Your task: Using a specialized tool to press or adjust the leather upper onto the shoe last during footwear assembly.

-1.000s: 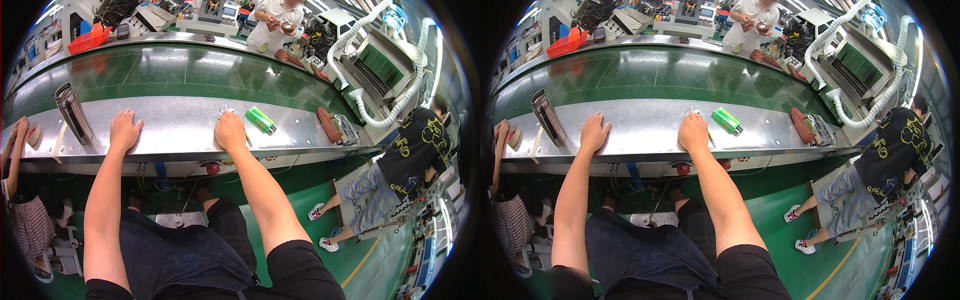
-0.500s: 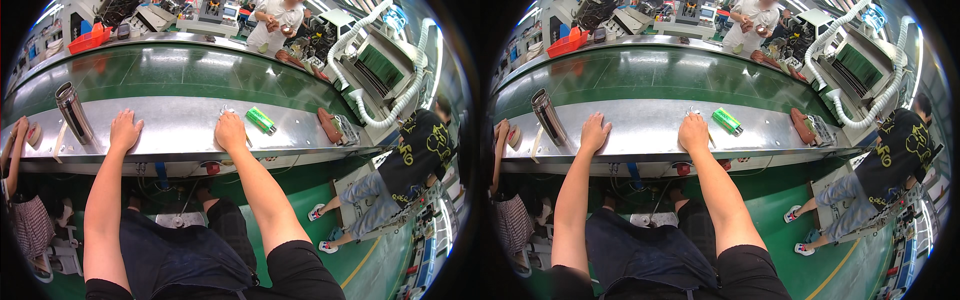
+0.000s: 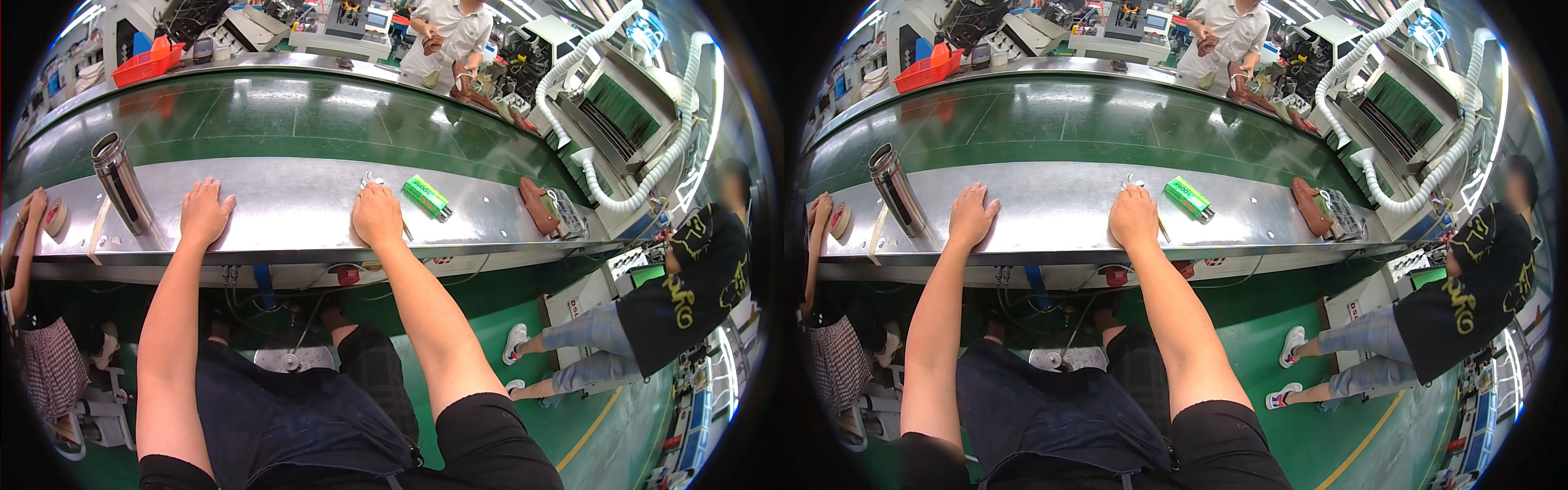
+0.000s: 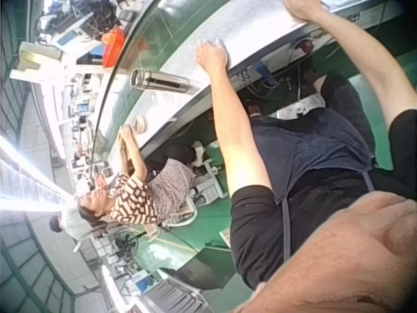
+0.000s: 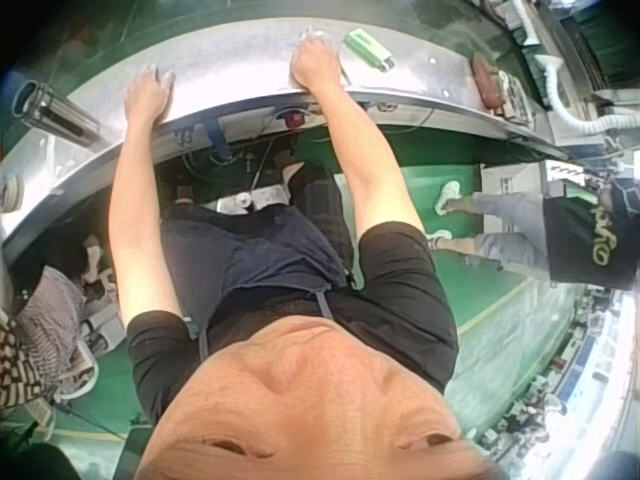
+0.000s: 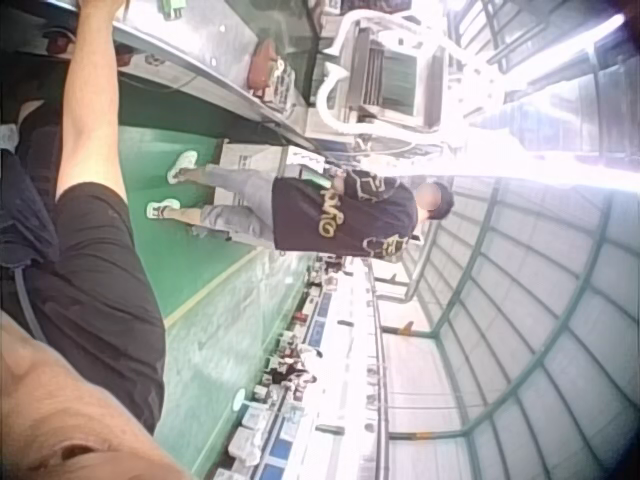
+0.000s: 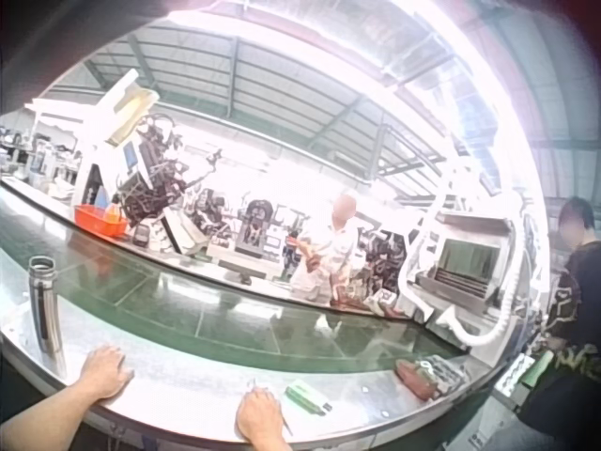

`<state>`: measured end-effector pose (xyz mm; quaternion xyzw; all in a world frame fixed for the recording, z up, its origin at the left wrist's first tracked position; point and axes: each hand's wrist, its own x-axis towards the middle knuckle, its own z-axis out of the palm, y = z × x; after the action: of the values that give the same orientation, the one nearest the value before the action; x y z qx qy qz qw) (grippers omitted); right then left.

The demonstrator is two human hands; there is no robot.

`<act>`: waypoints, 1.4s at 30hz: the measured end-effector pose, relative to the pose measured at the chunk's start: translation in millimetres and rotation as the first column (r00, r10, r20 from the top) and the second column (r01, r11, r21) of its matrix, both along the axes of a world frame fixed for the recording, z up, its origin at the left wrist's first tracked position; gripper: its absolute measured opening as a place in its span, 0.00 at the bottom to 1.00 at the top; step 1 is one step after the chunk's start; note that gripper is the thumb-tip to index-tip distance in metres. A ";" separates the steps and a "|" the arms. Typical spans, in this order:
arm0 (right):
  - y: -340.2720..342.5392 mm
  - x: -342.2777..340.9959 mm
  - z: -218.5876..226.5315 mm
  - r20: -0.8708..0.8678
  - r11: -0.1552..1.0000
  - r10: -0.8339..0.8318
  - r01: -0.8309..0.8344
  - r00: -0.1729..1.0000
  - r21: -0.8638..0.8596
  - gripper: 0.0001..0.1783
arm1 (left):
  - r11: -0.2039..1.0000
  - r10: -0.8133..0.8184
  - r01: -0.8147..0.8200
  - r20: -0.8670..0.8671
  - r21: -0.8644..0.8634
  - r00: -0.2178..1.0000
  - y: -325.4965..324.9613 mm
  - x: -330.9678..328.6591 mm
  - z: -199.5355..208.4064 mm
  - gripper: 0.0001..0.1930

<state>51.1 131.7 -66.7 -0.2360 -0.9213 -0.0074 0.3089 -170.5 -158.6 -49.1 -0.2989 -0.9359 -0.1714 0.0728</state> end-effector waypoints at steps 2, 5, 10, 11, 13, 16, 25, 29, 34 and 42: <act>-1.0 -0.4 0.1 0.004 1.000 0.000 0.000 1.000 -0.013 0.13 | 1.000 0.002 -0.002 0.005 -0.004 1.000 -0.4 0.8 0.9 0.33; 1.0 0.1 -1.1 -0.016 1.000 0.003 -0.003 1.000 0.004 0.12 | 1.000 0.003 -0.003 0.010 -0.004 1.000 0.3 2.5 2.6 0.33; 0.3 -0.5 -2.4 -0.030 1.000 0.013 -0.014 0.999 -0.017 0.13 | 1.000 -0.004 0.004 0.006 0.004 1.000 -0.3 2.1 2.1 0.33; 0.7 -0.5 -2.9 -0.030 1.000 0.011 -0.012 0.999 -0.017 0.13 | 1.000 -0.006 0.006 0.007 0.004 1.000 -0.1 1.9 1.8 0.33; 1.4 -0.2 -2.8 -0.030 1.000 0.018 -0.019 0.999 -0.021 0.13 | 1.000 -0.004 0.004 0.006 0.008 1.000 -0.1 1.7 1.6 0.33; 1.5 -0.2 -3.2 -0.057 1.000 0.023 -0.024 0.998 -0.007 0.12 | 1.000 -0.013 0.013 -0.001 0.014 1.000 0.0 0.5 0.7 0.33; -2.4 2.4 2.5 0.008 1.000 0.007 -0.007 1.000 -0.024 0.12 | 1.000 -0.015 0.015 -0.020 0.009 1.000 -1.4 -1.3 -1.7 0.32; 0.0 3.2 1.5 -0.002 1.000 0.001 -0.001 1.000 -0.025 0.13 | 1.000 -0.021 0.021 -0.023 0.006 1.000 0.5 0.0 -0.8 0.32; -0.8 2.6 1.4 0.012 0.999 0.017 -0.017 1.000 -0.035 0.13 | 0.999 -0.029 0.029 -0.017 0.022 0.999 -1.6 -2.8 -1.7 0.32; -1.1 2.3 0.4 -0.019 1.000 0.007 -0.008 1.000 -0.013 0.14 | 0.999 -0.032 0.033 -0.041 0.018 0.999 -0.5 -2.4 -3.6 0.32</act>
<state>53.4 130.6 -66.3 -0.2346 -0.9193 0.0021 0.3160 -172.9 -159.1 -52.7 -0.3170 -0.9276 -0.1752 0.0916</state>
